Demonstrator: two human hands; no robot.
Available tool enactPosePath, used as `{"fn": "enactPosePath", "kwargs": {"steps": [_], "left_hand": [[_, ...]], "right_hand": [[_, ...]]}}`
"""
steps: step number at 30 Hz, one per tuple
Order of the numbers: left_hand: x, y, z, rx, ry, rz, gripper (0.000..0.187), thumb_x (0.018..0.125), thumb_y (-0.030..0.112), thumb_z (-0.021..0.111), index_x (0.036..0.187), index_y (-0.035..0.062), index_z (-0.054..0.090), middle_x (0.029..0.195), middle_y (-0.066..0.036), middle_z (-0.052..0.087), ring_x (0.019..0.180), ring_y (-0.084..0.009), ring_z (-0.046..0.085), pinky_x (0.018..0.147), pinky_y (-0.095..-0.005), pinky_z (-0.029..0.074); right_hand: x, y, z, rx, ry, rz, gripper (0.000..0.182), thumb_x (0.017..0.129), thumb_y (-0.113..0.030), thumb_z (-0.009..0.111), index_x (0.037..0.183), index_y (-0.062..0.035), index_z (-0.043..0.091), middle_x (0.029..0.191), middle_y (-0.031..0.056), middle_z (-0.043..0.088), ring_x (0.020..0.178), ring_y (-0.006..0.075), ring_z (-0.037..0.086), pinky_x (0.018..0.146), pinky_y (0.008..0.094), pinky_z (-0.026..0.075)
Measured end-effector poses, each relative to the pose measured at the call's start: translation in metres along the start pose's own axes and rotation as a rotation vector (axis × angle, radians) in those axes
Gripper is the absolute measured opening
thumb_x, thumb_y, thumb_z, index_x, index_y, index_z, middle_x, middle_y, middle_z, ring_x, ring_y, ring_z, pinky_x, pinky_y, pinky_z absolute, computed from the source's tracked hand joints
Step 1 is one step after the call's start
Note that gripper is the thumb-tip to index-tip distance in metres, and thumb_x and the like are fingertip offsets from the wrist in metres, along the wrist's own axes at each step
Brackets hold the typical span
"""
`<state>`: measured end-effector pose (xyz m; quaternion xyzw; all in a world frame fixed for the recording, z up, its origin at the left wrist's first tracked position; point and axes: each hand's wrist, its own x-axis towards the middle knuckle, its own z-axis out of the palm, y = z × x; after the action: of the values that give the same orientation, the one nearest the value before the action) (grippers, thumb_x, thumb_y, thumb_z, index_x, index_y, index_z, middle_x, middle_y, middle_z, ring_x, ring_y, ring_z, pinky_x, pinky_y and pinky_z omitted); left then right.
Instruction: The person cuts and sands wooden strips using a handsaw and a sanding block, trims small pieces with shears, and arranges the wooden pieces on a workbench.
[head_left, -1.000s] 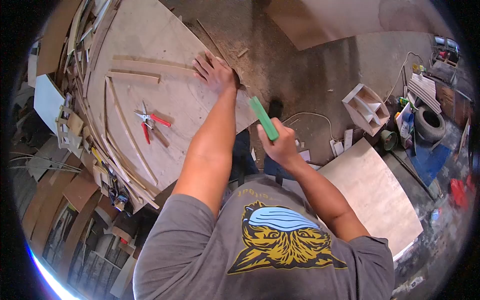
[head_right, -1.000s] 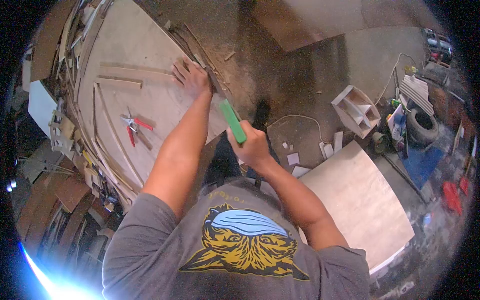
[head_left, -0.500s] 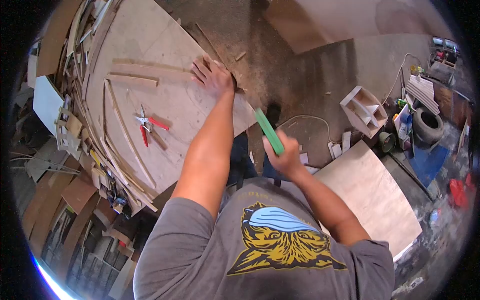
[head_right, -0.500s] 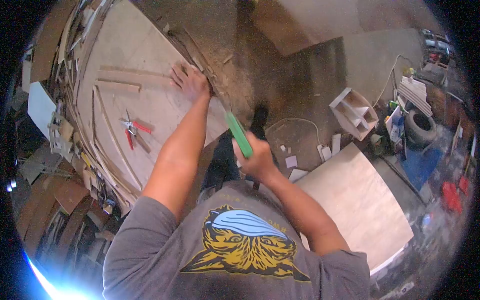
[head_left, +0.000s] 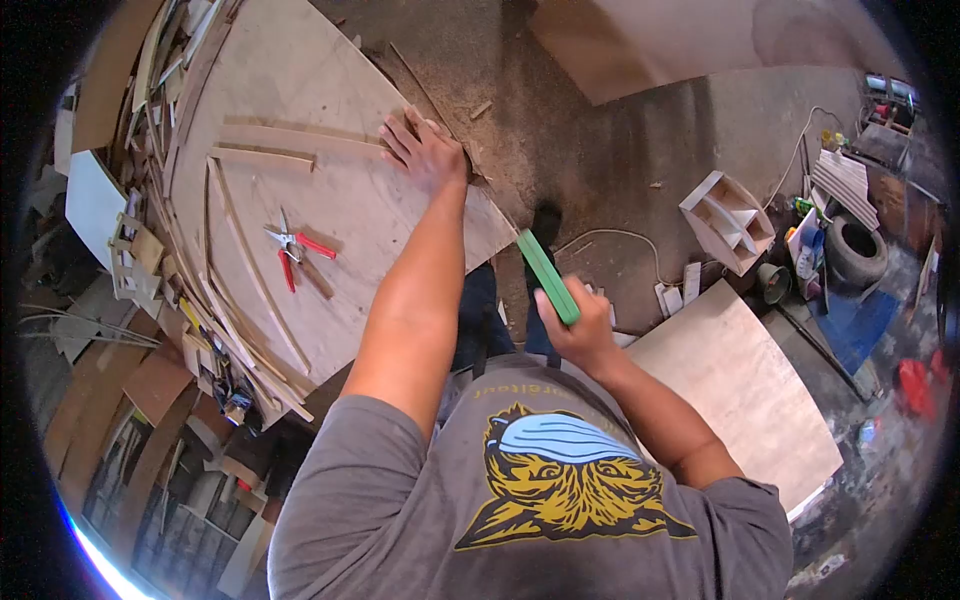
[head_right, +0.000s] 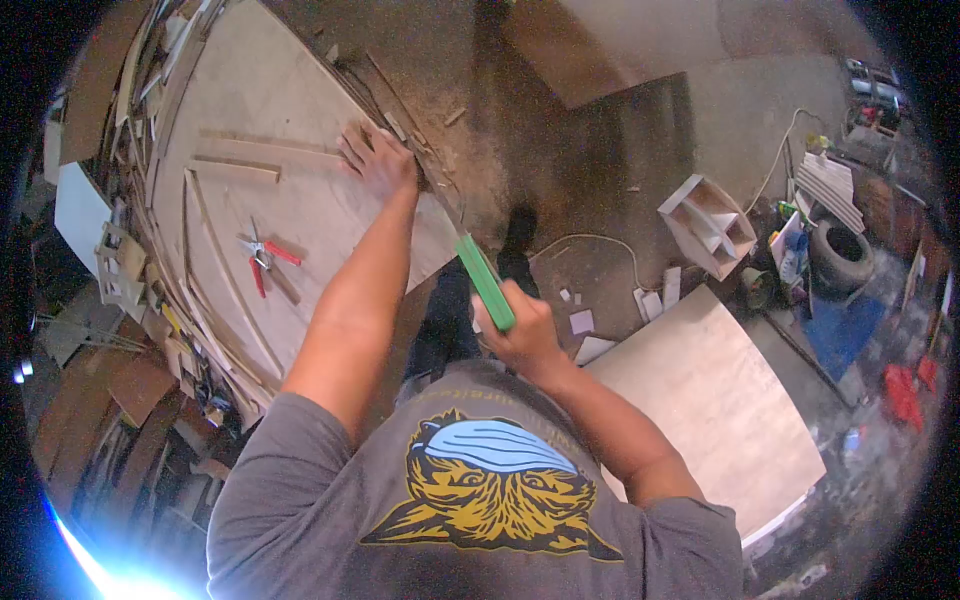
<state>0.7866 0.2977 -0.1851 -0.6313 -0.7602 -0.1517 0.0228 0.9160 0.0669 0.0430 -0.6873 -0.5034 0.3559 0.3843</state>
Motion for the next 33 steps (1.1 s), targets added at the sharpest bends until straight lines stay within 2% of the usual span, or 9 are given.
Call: {"fn": "enactPosePath", "kwargs": {"steps": [3, 6, 11, 15, 21, 24, 27, 28, 33], "left_hand": [[-0.001, -0.001, -0.004, 0.016, 0.023, 0.036, 0.049, 0.103, 0.032, 0.048, 0.149, 0.0173, 0.053, 0.16, -0.015, 0.039, 0.15, -0.0375, 0.033, 0.119, -0.0598, 0.026], [0.001, -0.002, -0.003, 0.021, 0.023, 0.043, 0.049, 0.103, 0.032, 0.048, 0.149, 0.0156, 0.053, 0.159, -0.016, 0.041, 0.15, -0.0377, 0.032, 0.12, -0.0587, 0.026], [0.006, 0.005, -0.011, -0.021, -0.014, 0.017, 0.051, 0.104, 0.033, 0.044, 0.15, 0.0128, 0.051, 0.16, -0.016, 0.037, 0.152, -0.0373, 0.028, 0.122, -0.0586, 0.021], [0.0, 0.0, -0.008, -0.048, -0.04, 0.016, 0.052, 0.105, 0.034, 0.041, 0.152, 0.0124, 0.048, 0.162, -0.016, 0.034, 0.154, -0.0373, 0.023, 0.123, -0.0591, 0.018], [0.001, 0.002, -0.01, -0.094, -0.042, 0.001, 0.054, 0.106, 0.038, 0.039, 0.153, 0.013, 0.047, 0.162, -0.016, 0.034, 0.153, -0.0378, 0.023, 0.123, -0.0599, 0.014], [-0.003, -0.009, -0.009, -0.199, -0.017, 0.065, 0.051, 0.103, 0.043, 0.049, 0.147, 0.0181, 0.055, 0.16, -0.016, 0.037, 0.152, -0.038, 0.026, 0.122, -0.0601, 0.015], [-0.008, -0.046, -0.066, -0.394, -0.276, 0.532, 0.05, 0.094, 0.049, 0.065, 0.138, 0.0265, 0.063, 0.158, -0.012, 0.041, 0.153, -0.0366, 0.027, 0.122, -0.0604, 0.015], [-0.009, -0.053, -0.073, -0.438, -0.317, 0.646, 0.051, 0.084, 0.054, 0.075, 0.129, 0.0303, 0.068, 0.154, -0.009, 0.045, 0.151, -0.0356, 0.03, 0.121, -0.0586, 0.019], [-0.008, -0.078, -0.062, -0.335, -0.298, 0.898, 0.039, 0.083, 0.046, 0.078, 0.115, 0.026, 0.071, 0.143, -0.007, 0.054, 0.142, -0.0315, 0.043, 0.118, -0.0544, 0.029]], "right_hand": [[0.014, 0.005, 0.012, 0.018, -0.007, 0.026, 0.021, 0.094, -0.014, 0.072, 0.082, -0.0022, 0.059, 0.065, 0.0209, 0.057, 0.059, 0.04, 0.064, 0.052, 0.044, 0.046], [0.028, 0.012, 0.021, 0.002, -0.01, 0.041, 0.022, 0.093, -0.015, 0.072, 0.082, -0.0024, 0.058, 0.065, 0.0207, 0.058, 0.058, 0.0404, 0.064, 0.051, 0.0449, 0.046], [-0.003, 0.007, 0.006, -0.005, -0.015, -0.003, 0.022, 0.094, -0.018, 0.072, 0.087, -0.0016, 0.059, 0.069, 0.0227, 0.061, 0.064, 0.0428, 0.065, 0.056, 0.0474, 0.05], [0.039, 0.056, 0.04, -0.1, -0.002, 0.123, 0.028, 0.094, -0.026, 0.073, 0.086, -0.0036, 0.058, 0.066, 0.0219, 0.061, 0.066, 0.044, 0.066, 0.056, 0.0484, 0.05], [-0.004, 0.066, -0.008, -0.138, 0.045, 0.141, 0.029, 0.093, -0.027, 0.074, 0.086, -0.0046, 0.057, 0.065, 0.0203, 0.06, 0.064, 0.0428, 0.066, 0.055, 0.0481, 0.049], [0.0, 0.065, -0.012, -0.141, 0.068, 0.139, 0.028, 0.094, -0.027, 0.073, 0.086, -0.005, 0.057, 0.064, 0.0197, 0.059, 0.062, 0.0423, 0.065, 0.055, 0.0476, 0.048], [0.005, 0.055, -0.016, -0.112, 0.102, 0.097, 0.028, 0.094, -0.026, 0.073, 0.086, -0.0049, 0.057, 0.064, 0.0196, 0.059, 0.062, 0.042, 0.065, 0.055, 0.0473, 0.049], [0.005, 0.054, -0.018, -0.097, 0.111, 0.076, 0.028, 0.094, -0.026, 0.073, 0.086, -0.0048, 0.057, 0.065, 0.0196, 0.059, 0.063, 0.042, 0.065, 0.055, 0.0472, 0.049], [-0.001, 0.05, -0.015, -0.105, 0.135, 0.098, 0.028, 0.094, -0.026, 0.074, 0.086, -0.0042, 0.058, 0.065, 0.019, 0.06, 0.062, 0.0399, 0.065, 0.055, 0.0456, 0.049]]}}
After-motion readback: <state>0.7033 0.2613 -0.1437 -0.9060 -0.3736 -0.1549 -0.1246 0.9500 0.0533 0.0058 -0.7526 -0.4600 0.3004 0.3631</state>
